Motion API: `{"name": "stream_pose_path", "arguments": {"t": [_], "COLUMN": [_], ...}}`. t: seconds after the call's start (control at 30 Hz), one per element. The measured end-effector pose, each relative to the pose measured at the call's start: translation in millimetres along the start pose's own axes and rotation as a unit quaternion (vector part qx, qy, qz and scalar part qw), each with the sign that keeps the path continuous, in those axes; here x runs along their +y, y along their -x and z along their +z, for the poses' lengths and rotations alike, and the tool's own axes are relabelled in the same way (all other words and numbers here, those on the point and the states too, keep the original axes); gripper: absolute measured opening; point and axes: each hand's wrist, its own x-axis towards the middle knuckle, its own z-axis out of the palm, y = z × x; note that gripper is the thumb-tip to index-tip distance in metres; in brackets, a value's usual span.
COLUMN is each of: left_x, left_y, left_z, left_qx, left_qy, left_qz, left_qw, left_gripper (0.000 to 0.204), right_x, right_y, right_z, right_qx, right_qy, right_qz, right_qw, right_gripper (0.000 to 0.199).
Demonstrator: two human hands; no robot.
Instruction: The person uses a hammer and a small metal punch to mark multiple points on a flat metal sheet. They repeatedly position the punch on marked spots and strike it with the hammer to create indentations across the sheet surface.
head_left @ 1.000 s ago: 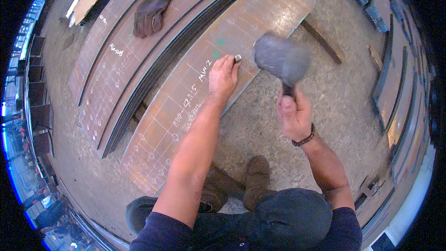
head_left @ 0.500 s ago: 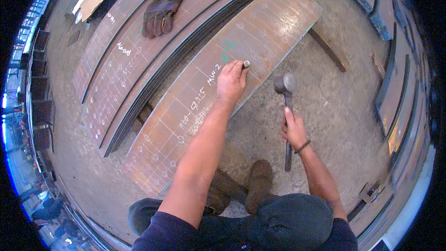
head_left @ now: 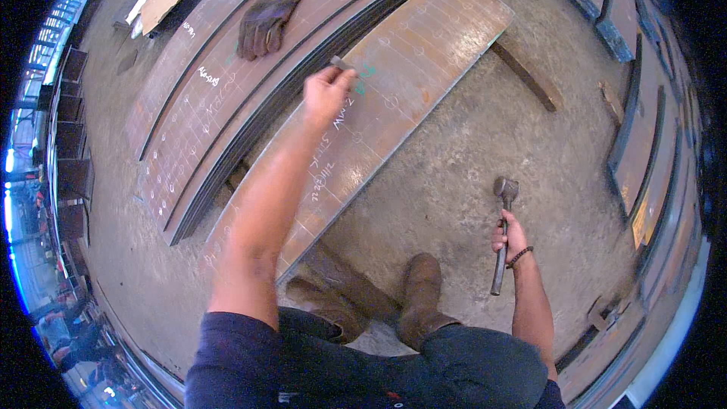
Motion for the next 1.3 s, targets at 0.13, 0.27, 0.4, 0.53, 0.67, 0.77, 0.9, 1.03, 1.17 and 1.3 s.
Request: {"name": "stream_pose_path", "arguments": {"t": [0.13, 0.27, 0.4, 0.53, 0.67, 0.77, 0.9, 1.03, 1.17, 1.3], "left_x": [2.0, -14.6, -37.0, -59.7, -27.6, 19.1, 51.3, 59.3, 54.6, 38.4], "left_y": [8.2, 84.5, 236.3, 372.0, 401.8, 393.7, 339.3, 271.5, 228.1, 213.7], "left_z": [-105.4, -204.4, -231.3, -172.5, -162.0, -143.2, -102.3, -48.0, 2.7, 60.8], "left_qx": [0.079, 0.086, 0.004, -0.037, 0.015, -0.068, -0.381, -0.468, -0.531, -0.586], "left_qy": [-0.194, -0.327, -0.143, 0.042, 0.273, 0.164, 0.148, 0.153, 0.056, 0.086], "left_qz": [0.106, 0.025, -0.167, -0.458, -0.532, -0.533, -0.378, -0.246, -0.089, 0.024], "left_qw": [0.972, 0.941, 0.975, 0.887, 0.802, 0.828, 0.831, 0.835, 0.841, 0.806], "left_gripper": [0.034, 0.037, 0.034, 0.023, 0.028, 0.024, 0.029, 0.035, 0.042, 0.044], "right_x": [10.1, 43.3, 67.9, 59.8, 55.0, 58.3, 56.4, 53.4, 50.0, 39.2], "right_y": [-4.7, -28.3, -35.6, -33.2, -32.0, -30.3, -33.6, -41.7, -43.1, -18.0], "right_z": [-7.2, 20.1, 56.3, 82.1, 87.3, 76.0, 44.8, 15.9, -15.7, -58.3], "right_qx": [0.077, 0.068, 0.118, 0.100, 0.097, 0.095, 0.099, 0.160, 0.166, 0.168], "right_qy": [0.075, 0.014, -0.070, -0.155, -0.158, -0.139, -0.041, 0.111, 0.267, 0.414], "right_qz": [-0.057, -0.093, -0.104, -0.100, -0.089, -0.060, -0.073, -0.107, -0.192, -0.159], "right_qw": [0.993, 0.993, 0.985, 0.978, 0.979, 0.984, 0.992, 0.975, 0.930, 0.880], "right_gripper": [0.035, 0.037, 0.035, 0.035, 0.036, 0.037, 0.039, 0.042, 0.037, 0.057]}}
